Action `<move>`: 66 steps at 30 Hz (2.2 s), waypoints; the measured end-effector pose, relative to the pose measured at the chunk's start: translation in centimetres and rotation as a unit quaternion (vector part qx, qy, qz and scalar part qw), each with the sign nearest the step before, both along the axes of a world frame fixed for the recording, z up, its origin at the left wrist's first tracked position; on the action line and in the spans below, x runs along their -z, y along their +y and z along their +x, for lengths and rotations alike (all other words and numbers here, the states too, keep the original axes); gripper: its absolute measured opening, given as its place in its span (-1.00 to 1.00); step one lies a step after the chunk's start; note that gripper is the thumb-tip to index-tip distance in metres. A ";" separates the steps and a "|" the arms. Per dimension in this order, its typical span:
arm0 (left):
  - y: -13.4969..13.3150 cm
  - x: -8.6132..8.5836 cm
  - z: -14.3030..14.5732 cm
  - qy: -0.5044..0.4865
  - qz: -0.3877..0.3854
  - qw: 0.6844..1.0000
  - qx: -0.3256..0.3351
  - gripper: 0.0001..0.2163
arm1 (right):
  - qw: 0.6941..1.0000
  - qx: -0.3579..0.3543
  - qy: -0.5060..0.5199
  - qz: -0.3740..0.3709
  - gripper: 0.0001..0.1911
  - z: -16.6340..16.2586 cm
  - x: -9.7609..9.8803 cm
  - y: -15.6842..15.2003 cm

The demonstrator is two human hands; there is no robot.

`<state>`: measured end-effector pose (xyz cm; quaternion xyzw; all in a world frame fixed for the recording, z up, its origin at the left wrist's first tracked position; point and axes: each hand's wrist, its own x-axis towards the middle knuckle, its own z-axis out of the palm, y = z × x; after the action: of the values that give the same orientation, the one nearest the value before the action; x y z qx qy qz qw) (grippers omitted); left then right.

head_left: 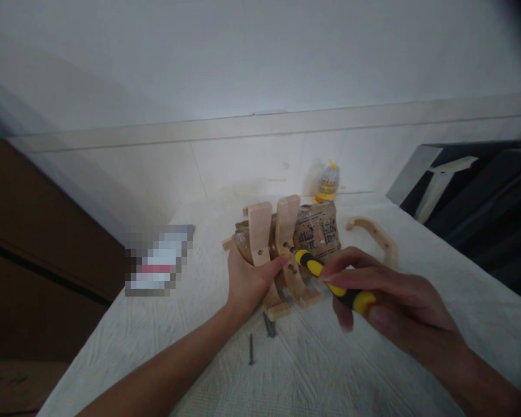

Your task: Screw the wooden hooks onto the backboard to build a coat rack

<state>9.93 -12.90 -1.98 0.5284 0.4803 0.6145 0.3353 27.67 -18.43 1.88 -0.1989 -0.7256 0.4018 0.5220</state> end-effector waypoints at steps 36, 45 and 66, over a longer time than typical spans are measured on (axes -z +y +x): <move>0.2 -0.1 0.1 0.003 0.030 1.000 0.007 -0.61 | 0.982 0.067 -0.109 0.139 -0.75 0.7 -1.0 0.0; 0.2 0.0 0.1 -0.010 0.039 0.999 0.019 -0.58 | 0.973 0.123 -0.056 0.190 -0.71 -0.2 0.2 -0.1; 0.1 0.4 0.1 -0.008 0.013 1.000 0.015 -0.52 | 0.989 0.057 -0.074 0.113 -0.94 0.1 -1.1 -0.2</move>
<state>10.03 -12.83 -2.36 0.5347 0.4615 0.6202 0.3413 27.78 -18.67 2.94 -0.2089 -0.7903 0.2714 0.5081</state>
